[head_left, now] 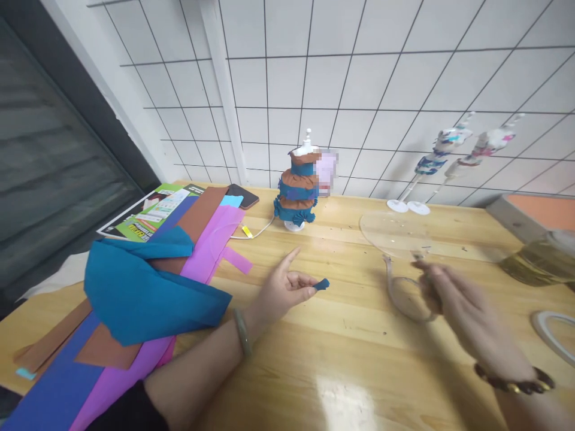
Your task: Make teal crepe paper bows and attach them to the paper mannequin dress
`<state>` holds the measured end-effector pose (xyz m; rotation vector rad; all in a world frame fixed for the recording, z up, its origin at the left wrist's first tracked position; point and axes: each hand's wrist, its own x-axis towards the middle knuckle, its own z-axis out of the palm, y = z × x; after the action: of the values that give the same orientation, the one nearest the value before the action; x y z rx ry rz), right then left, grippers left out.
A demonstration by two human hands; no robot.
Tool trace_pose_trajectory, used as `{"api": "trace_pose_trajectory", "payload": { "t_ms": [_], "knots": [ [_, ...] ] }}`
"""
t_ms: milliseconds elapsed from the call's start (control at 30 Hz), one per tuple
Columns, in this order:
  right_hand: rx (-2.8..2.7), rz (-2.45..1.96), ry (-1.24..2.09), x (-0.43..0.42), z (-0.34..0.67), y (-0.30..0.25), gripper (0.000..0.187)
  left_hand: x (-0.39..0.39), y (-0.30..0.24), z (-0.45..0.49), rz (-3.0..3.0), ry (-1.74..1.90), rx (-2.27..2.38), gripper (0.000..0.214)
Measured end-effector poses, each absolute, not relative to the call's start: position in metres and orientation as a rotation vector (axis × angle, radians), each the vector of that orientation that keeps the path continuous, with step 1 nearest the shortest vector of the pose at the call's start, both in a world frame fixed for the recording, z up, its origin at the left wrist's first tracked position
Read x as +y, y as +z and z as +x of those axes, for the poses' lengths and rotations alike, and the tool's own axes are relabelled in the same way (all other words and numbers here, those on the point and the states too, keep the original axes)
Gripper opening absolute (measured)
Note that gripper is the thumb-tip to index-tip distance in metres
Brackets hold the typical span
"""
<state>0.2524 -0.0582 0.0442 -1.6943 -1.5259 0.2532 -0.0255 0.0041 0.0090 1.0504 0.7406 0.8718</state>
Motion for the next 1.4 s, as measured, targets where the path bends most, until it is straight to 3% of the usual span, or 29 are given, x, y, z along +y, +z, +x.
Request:
{"api": "trace_pose_trajectory", "payload": {
  "t_ms": [67,233,1267,1400],
  "knots": [
    [-1.519,-1.637,0.571,-0.062,0.209,0.046,0.035,0.004,0.009,-0.025,1.028,0.879,0.737,0.091],
    [-1.732,-1.512,0.673,-0.070,0.163,0.033,0.028,0.003,0.009,-0.025,1.013,0.865,0.719,0.090],
    [-1.839,-1.513,0.535,-0.070,0.159,0.019,0.025,0.000,0.010,-0.025,1.207,0.730,0.761,0.077],
    [-1.810,-1.671,0.385,-0.064,0.167,0.013,0.031,0.000,0.010,-0.024,1.338,0.791,0.814,0.072]
  ]
}}
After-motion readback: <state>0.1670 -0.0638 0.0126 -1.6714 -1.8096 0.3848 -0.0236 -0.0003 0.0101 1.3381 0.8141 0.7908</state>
